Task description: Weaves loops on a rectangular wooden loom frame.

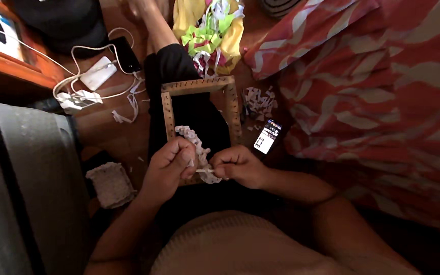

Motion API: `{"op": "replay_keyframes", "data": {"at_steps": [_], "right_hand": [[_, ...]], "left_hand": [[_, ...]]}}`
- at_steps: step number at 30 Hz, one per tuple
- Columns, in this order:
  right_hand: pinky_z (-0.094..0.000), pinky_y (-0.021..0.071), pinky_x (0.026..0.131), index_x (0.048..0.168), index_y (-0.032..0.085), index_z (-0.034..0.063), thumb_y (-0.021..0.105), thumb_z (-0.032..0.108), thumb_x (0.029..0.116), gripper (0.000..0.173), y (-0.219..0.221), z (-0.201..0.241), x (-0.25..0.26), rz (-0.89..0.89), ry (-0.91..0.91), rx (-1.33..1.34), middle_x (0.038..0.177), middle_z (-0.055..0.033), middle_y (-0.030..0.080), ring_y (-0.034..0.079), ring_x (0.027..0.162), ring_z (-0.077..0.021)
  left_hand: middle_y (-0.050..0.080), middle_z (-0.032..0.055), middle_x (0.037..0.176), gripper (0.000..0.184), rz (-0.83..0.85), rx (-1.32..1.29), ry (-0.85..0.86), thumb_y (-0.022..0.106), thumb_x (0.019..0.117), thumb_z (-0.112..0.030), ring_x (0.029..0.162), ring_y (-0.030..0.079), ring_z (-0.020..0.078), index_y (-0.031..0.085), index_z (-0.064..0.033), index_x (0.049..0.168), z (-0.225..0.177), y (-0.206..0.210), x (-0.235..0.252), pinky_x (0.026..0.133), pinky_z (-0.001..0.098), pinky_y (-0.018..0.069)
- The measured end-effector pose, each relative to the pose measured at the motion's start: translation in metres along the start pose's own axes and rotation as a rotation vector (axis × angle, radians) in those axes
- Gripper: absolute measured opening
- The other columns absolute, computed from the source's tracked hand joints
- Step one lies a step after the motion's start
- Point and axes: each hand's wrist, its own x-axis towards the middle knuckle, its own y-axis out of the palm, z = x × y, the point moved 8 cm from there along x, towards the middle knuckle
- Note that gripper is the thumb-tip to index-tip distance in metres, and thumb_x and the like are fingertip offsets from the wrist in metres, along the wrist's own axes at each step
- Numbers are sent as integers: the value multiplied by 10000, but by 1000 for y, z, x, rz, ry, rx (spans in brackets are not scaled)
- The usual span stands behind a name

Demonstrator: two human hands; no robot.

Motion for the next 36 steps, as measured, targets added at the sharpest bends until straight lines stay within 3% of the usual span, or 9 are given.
{"op": "replay_keyframes", "data": {"at_steps": [7,10,14,16,19,21,24,28,36], "right_hand": [[-92,419,632,721,503,45,544,193,1022,337,0,19,11,42,-290,-140,713,47,511,484,685,82],[-183,459,819,720,548,137,562,328,1020,356,-17,28,23,-12,-441,-48,769,77,567,550,817,35],[-154,452,618,697,645,195,620,276,938,256,-38,28,35,-70,-524,425,628,129,546,521,595,33],[-185,515,649,708,681,209,634,267,908,214,-44,24,41,-104,-494,569,621,130,573,568,591,12],[-221,555,748,889,726,242,610,366,946,178,-53,20,43,-208,-452,504,858,105,674,651,812,-19],[-223,567,828,1116,718,269,587,553,956,351,-55,20,39,-286,-395,348,1048,112,707,664,959,-8],[-306,594,833,1158,689,194,664,822,715,769,-58,4,31,-535,-143,195,1019,56,744,702,951,-66],[-238,599,716,1108,651,18,600,164,997,190,-52,6,24,-782,-50,-314,834,28,713,688,747,-16],[-382,568,716,1104,665,-58,597,165,1022,247,-66,14,23,-1013,-100,-762,910,-131,673,660,766,-161]], "left_hand": [[573,-127,703,215,32,10,128,533,1051,-378,616,552,-30,631,-213,954,-11,-2,9,594,129,478],[693,-149,1053,215,-64,274,395,514,1050,-440,986,657,-5,646,-282,1112,-21,-23,20,869,205,551],[492,-58,1490,800,-210,375,233,573,936,-656,1337,491,68,382,-134,1511,11,-59,35,1092,315,442],[585,-78,1375,882,-202,230,57,709,845,-636,1218,574,28,408,-109,1484,31,-54,37,1019,278,510],[724,-100,915,212,-293,243,-59,685,926,-194,837,682,-17,662,-86,1106,31,-41,34,775,223,594],[710,-99,829,107,-364,328,-2,611,981,-122,752,676,-25,679,-78,1051,16,-38,36,718,207,596],[689,-52,819,173,-500,430,17,593,1026,-177,722,659,-17,668,-39,1102,3,-42,34,689,209,583],[657,34,806,259,-582,638,-35,545,1060,-199,701,619,34,660,18,1144,0,-44,29,685,249,542],[561,92,633,327,-505,907,26,605,1027,-224,555,529,129,664,75,907,5,-44,18,559,313,466]]}}
